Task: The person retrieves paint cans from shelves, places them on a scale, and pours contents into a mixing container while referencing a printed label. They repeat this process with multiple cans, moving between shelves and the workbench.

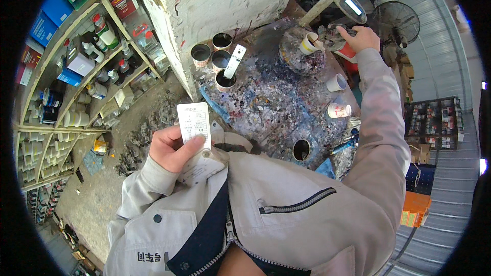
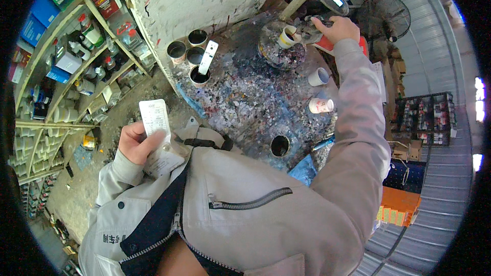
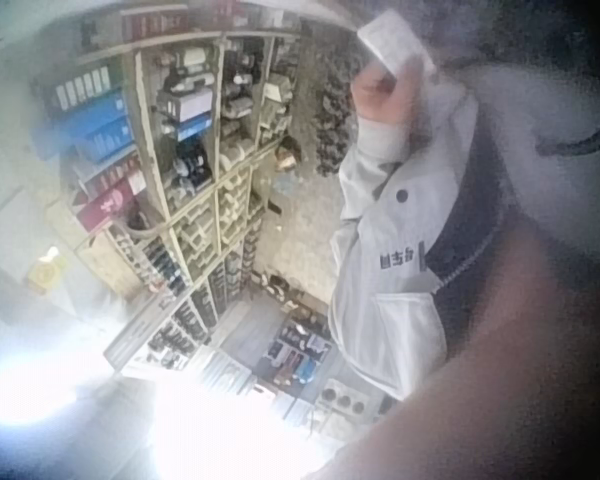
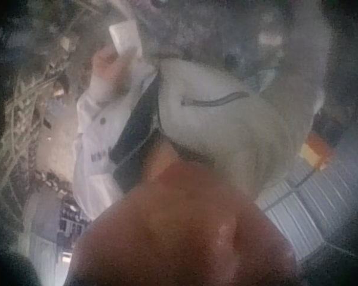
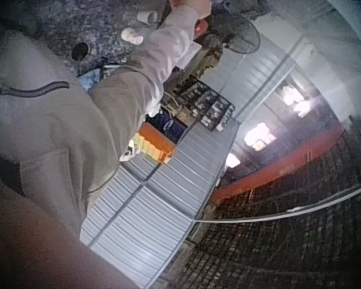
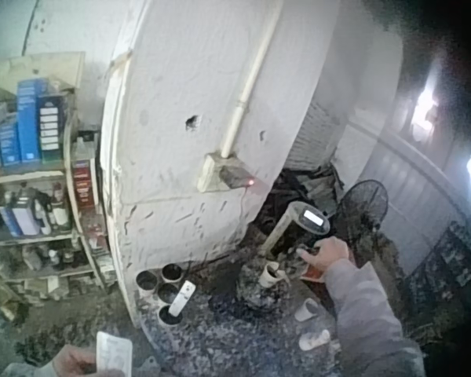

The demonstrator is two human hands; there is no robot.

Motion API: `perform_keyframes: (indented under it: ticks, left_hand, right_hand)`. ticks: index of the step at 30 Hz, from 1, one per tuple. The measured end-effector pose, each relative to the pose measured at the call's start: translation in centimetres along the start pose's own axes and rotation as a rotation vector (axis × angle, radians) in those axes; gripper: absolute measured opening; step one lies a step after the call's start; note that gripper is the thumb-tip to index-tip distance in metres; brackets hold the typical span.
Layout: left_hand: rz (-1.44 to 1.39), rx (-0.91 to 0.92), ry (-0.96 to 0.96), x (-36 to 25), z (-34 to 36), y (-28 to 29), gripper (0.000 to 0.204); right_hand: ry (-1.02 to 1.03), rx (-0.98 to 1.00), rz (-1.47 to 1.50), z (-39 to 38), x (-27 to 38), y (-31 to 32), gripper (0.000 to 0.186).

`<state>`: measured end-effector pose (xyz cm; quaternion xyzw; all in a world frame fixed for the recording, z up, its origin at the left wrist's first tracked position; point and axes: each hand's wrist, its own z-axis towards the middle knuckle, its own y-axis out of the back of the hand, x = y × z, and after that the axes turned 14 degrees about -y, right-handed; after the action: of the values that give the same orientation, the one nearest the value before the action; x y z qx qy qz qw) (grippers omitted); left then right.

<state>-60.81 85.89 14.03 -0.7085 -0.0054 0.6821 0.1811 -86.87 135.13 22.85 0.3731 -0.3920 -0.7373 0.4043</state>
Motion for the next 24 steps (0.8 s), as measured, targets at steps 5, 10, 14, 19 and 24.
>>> perform_keyframes:
  ticks: [5, 10, 14, 19, 24]
  left_hand:
    - [-0.018, 0.0, -0.002, -0.2, -0.1, 0.0, 0.02]
    - [-0.049, -0.005, 0.004, -0.1, -0.1, 0.0, 0.021]
    - [-0.023, -0.003, 0.008, -0.1, -0.1, 0.0, 0.02]
    - [-0.024, -0.009, 0.005, -0.1, -0.2, 0.0, 0.02]
    - [-0.031, -0.002, -0.004, -0.1, -0.3, 0.0, 0.02]
  right_hand:
    - [-0.021, 0.009, -0.035, -0.2, 0.2, 0.3, 0.085]
    - [-0.038, 0.033, -0.045, -0.3, 0.0, 0.4, 0.083]
    - [-0.031, -0.009, -0.025, -0.3, -0.3, 0.0, 0.078]
    - [0.005, -0.011, -0.015, 0.1, -1.0, -0.8, 0.062]
    - [0.045, 0.022, -0.018, 0.6, -1.6, -1.4, 0.051]
